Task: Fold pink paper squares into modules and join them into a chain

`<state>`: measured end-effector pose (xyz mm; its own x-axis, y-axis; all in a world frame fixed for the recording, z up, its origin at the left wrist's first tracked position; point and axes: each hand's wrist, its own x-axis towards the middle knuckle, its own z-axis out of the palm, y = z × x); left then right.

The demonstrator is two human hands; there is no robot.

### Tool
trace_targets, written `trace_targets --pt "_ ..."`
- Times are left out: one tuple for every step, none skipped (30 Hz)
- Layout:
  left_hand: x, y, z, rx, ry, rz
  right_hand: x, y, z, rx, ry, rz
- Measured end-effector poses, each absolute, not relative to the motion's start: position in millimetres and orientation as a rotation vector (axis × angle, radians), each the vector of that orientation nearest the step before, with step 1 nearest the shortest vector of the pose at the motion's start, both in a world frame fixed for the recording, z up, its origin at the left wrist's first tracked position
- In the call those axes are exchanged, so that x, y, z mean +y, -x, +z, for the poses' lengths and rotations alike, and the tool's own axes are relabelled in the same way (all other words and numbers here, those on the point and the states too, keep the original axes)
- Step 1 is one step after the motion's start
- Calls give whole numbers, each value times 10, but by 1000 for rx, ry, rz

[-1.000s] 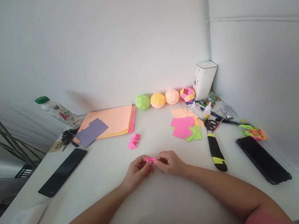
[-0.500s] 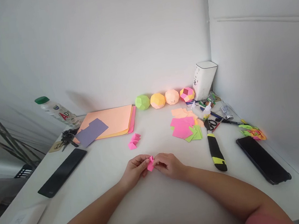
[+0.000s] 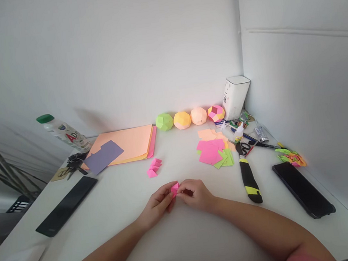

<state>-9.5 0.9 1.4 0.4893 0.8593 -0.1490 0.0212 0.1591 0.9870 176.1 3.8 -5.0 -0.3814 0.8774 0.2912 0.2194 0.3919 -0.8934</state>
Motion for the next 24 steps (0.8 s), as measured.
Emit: trace_targets --pt "6 97 2 868 -1288 725 37 -1761 -38 -1803 970 1062" --pt "3 98 -9 851 -1297 721 36 -1760 -30 -1777 982 1104" --pt "-1 99 -18 840 -1308 717 34 -1759 -25 -1754 992 1137" --pt "-3 99 -25 834 -1322 713 31 -1759 -25 -1732 999 1167" --pt "-6 98 -29 835 -1336 709 28 -1758 -28 -1711 1005 1198" --pt "-7 95 -31 838 -1346 705 25 -1757 -34 -1689 1012 1233" --pt "-9 92 -31 845 -1351 704 21 -1756 -43 -1663 1022 1270" --pt "-10 88 -30 854 -1349 703 18 -1755 -52 -1636 1034 1309" --pt "-12 84 -29 860 -1345 703 17 -1754 -60 -1603 1048 1346" --pt "-14 80 -28 868 -1341 707 17 -1753 -65 -1567 1060 1379" --pt "-17 77 -29 878 -1340 720 18 -1752 -67 -1533 1070 1402" --pt "-20 75 -30 883 -1343 738 22 -1750 -64 -1508 1077 1414" --pt "-23 74 -34 883 -1351 760 27 -1747 -56 -1500 1084 1413" --pt "-27 73 -40 877 -1365 782 32 -1744 -46 -1518 1091 1403" --pt "-30 73 -49 869 -1386 803 38 -1741 -35 -1563 1100 1376" --pt "-32 73 -61 862 -1417 820 43 -1737 -25 -1629 1106 1337" --pt "-33 74 -75 859 -1460 831 46 -1731 -18 -1699 1110 1286" --pt "-34 75 -91 861 -1511 835 48 -1725 -15 -1761 1111 1232" --pt "-33 76 -107 868 -1567 837 49 -1719 -18 -1808 1110 1183" --pt "-33 77 -122 877 -1621 835 48 -1712 -26 -1836 1110 1146" --pt "-33 79 -134 883 -1670 829 46 -1705 -37 -1851 1112 1120" --pt "-34 80 -142 883 -1709 821 44 -1700 -51 -1862 1115 1103" --pt "-36 80 -144 879 -1735 812 43 -1696 -66 -1877 1115 1087" --pt "-38 80 -141 870 -1750 804 42 -1695 -79 -1892 1111 1068"
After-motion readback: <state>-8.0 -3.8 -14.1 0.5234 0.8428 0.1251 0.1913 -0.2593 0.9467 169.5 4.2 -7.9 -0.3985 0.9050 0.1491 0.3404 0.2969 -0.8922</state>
